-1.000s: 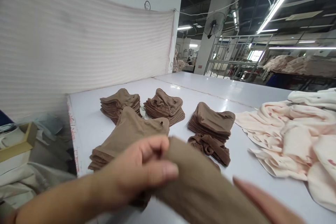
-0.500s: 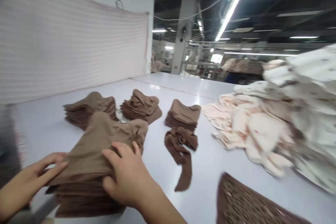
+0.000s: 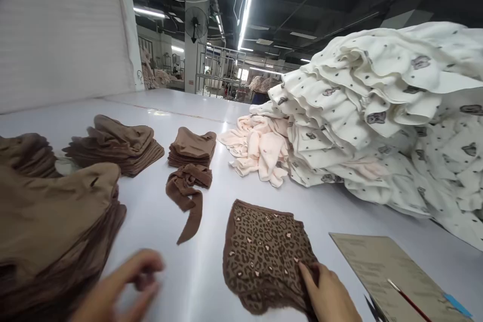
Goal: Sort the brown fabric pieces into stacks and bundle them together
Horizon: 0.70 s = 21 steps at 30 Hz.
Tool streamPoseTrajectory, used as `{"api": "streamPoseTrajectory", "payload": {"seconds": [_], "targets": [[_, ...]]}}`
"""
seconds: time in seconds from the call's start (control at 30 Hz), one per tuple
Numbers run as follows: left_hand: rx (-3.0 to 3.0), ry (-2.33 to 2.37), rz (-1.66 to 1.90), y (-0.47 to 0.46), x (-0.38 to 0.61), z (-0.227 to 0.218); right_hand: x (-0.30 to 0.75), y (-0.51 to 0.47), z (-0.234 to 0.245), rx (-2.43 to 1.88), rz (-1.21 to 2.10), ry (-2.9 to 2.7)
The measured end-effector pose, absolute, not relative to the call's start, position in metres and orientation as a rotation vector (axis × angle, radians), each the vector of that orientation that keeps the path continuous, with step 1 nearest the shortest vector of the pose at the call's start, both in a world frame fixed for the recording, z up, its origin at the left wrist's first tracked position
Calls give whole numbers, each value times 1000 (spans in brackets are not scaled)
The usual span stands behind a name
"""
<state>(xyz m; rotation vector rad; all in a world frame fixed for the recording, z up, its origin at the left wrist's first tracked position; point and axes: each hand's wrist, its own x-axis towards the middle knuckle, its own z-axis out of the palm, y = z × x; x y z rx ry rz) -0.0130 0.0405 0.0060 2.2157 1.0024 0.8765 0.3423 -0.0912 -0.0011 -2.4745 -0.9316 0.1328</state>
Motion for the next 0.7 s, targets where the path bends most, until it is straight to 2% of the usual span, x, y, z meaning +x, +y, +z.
{"api": "streamPoseTrajectory", "payload": {"seconds": [0.13,0.23,0.43,0.57,0.7], "targets": [[2162,1083,482,35,75,3,340,-106,-17,-2339,309,-872],[2187,1150,384,47,117,-5,329,-105,-22,-2178,423,-818],[2091,1117,369,60,87,-21,305,-106,-15,-1876,637,-574],[2057,1159,391,58,65,-22,292,-106,-10,-1874,679,-348],[2115,1167,377,57,87,-21,286,-103,-2,-1845,732,-284]]}}
